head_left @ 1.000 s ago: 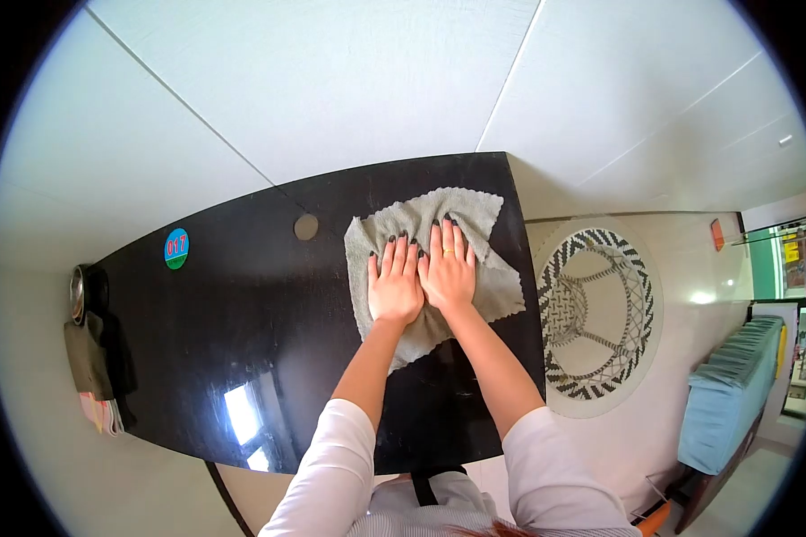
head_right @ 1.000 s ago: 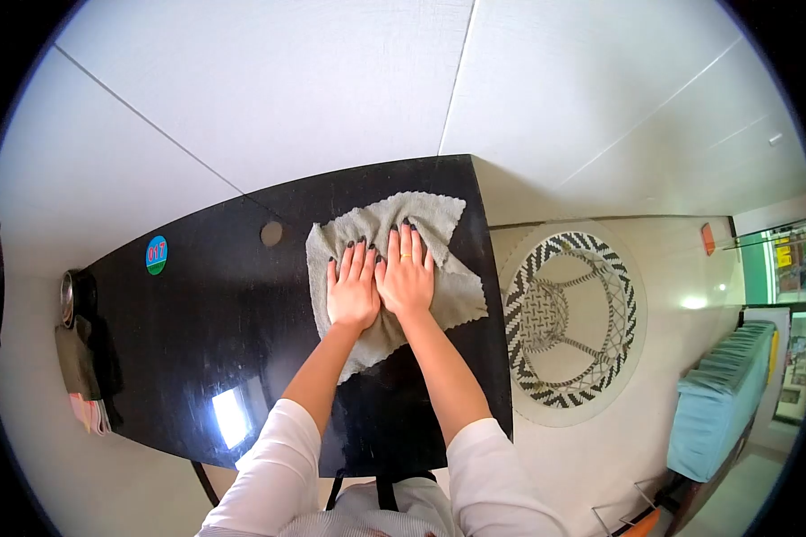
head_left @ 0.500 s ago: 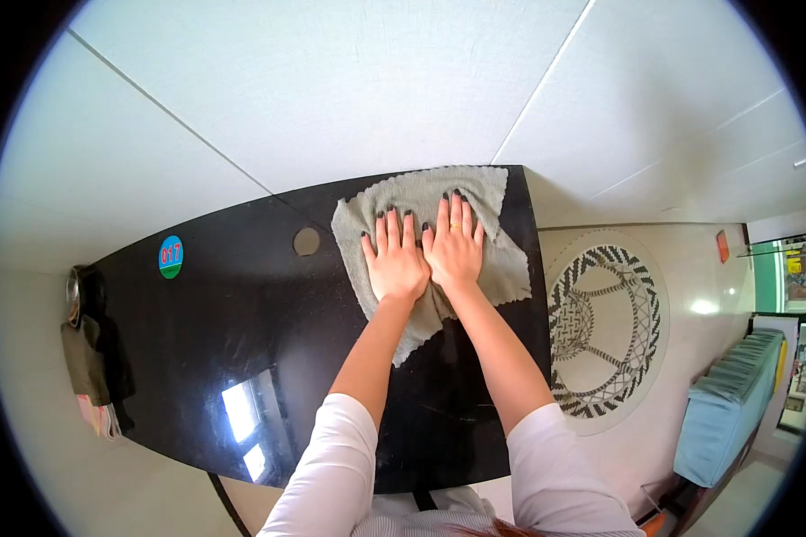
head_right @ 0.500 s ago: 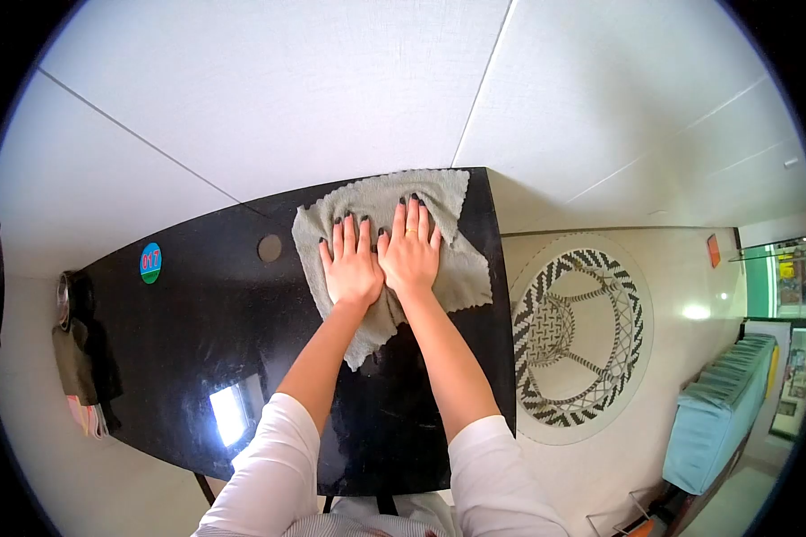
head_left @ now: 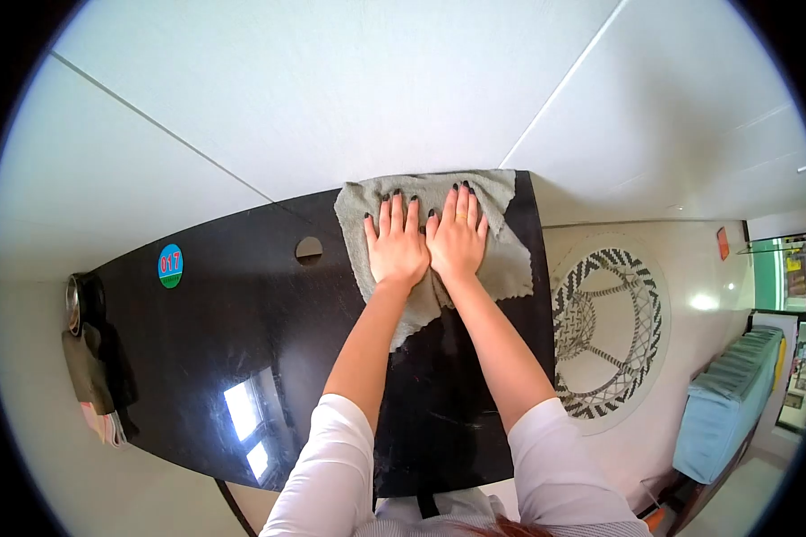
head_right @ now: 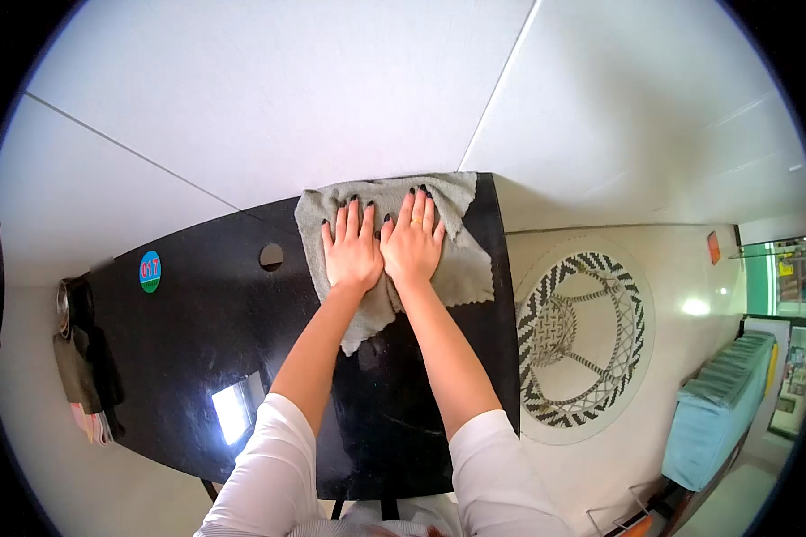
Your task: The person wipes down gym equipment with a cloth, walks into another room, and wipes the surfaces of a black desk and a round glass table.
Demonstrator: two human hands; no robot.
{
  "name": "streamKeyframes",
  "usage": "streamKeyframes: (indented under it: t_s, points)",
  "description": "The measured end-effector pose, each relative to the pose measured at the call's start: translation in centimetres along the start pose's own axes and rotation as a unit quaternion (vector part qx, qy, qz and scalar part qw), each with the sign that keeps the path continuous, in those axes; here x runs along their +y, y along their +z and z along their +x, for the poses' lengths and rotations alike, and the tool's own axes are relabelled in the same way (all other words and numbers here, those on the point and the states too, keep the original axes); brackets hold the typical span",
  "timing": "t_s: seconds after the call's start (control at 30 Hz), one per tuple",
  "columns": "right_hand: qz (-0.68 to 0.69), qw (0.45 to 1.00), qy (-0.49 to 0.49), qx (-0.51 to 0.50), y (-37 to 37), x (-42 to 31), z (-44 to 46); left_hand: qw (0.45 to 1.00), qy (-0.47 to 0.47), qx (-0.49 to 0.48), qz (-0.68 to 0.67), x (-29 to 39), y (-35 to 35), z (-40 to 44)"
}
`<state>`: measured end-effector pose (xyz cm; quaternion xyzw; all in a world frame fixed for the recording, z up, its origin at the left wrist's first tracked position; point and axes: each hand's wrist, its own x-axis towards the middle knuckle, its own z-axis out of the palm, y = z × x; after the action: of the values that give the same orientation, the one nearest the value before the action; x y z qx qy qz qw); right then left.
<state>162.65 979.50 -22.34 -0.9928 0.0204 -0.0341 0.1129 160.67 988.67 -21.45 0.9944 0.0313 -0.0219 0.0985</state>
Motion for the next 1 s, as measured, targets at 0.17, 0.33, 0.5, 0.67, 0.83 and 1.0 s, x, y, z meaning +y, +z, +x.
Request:
streamKeyframes:
  t_s: [0.17, 0.33, 0.5, 0.67, 0.83, 1.0]
  points:
    - [0.003, 1.000, 0.014, 0.005, 0.6, -2.8, 0.6, 0.998, 0.059, -0.005, 0.032, -3.9, -1.1, 1.3]
    - [0.011, 1.000, -0.003, 0.004, 1.4, -5.5, 0.5, 0.999, 0.036, 0.002, 0.029, -6.4, -0.9, 1.0]
    - [0.015, 1.000, -0.023, 0.004, 1.9, -8.5, -0.3, 0.999, -0.006, 0.019, 0.031, -9.0, -1.7, 0.1]
    - [0.024, 0.999, -0.042, 0.001, 1.9, -8.2, -0.6, 0.999, -0.005, 0.032, 0.041, -8.6, -1.6, -0.5]
    - [0.038, 0.992, -0.121, -0.014, 1.6, -8.1, -2.3, 0.999, -0.043, 0.026, 0.017, -8.8, -1.4, -3.2]
    - [0.056, 0.986, -0.155, 0.009, 1.3, -7.6, -5.8, 0.998, -0.039, 0.020, 0.034, -8.6, -1.5, -7.0]
